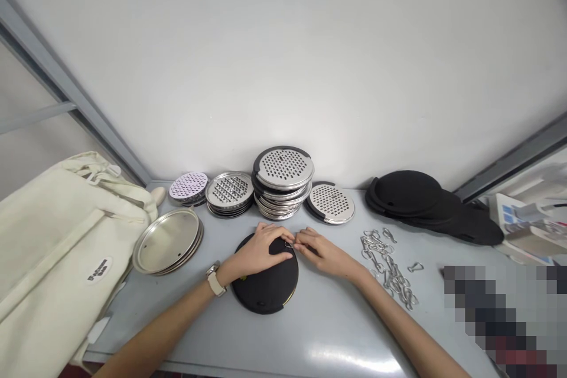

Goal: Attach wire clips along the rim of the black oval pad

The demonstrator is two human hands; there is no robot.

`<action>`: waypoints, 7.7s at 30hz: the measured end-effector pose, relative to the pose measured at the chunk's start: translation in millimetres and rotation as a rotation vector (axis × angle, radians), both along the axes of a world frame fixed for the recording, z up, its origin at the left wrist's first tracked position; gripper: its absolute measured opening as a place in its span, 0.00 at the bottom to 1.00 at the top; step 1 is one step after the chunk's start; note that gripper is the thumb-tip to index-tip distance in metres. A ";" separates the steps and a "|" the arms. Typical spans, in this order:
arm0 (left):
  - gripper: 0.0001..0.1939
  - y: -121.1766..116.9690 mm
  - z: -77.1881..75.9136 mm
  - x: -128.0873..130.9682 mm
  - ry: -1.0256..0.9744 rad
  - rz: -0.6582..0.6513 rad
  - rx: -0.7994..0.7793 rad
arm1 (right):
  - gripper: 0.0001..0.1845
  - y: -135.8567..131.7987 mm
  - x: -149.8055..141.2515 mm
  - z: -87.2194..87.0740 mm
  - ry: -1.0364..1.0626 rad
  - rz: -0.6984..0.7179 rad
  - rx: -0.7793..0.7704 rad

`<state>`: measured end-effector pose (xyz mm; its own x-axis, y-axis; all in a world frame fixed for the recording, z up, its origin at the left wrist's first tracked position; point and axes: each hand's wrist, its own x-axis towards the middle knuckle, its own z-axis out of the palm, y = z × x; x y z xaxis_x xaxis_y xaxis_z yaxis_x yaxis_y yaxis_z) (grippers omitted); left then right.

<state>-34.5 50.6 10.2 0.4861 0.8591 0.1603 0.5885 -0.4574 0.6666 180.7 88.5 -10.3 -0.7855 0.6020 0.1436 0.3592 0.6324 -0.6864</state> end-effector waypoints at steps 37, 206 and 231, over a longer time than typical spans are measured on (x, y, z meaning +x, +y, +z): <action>0.06 -0.6 -5.4 1.1 0.033 0.048 0.059 | 0.08 -3.4 -2.7 -3.8 0.157 -0.134 -0.204; 0.08 0.9 -2.7 1.6 -0.010 0.008 0.042 | 0.14 -4.7 -8.8 -9.7 0.050 -0.066 0.029; 0.05 -2.5 -2.7 2.4 -0.014 0.056 0.016 | 0.10 -14.2 -17.1 -17.4 0.209 -0.212 -0.110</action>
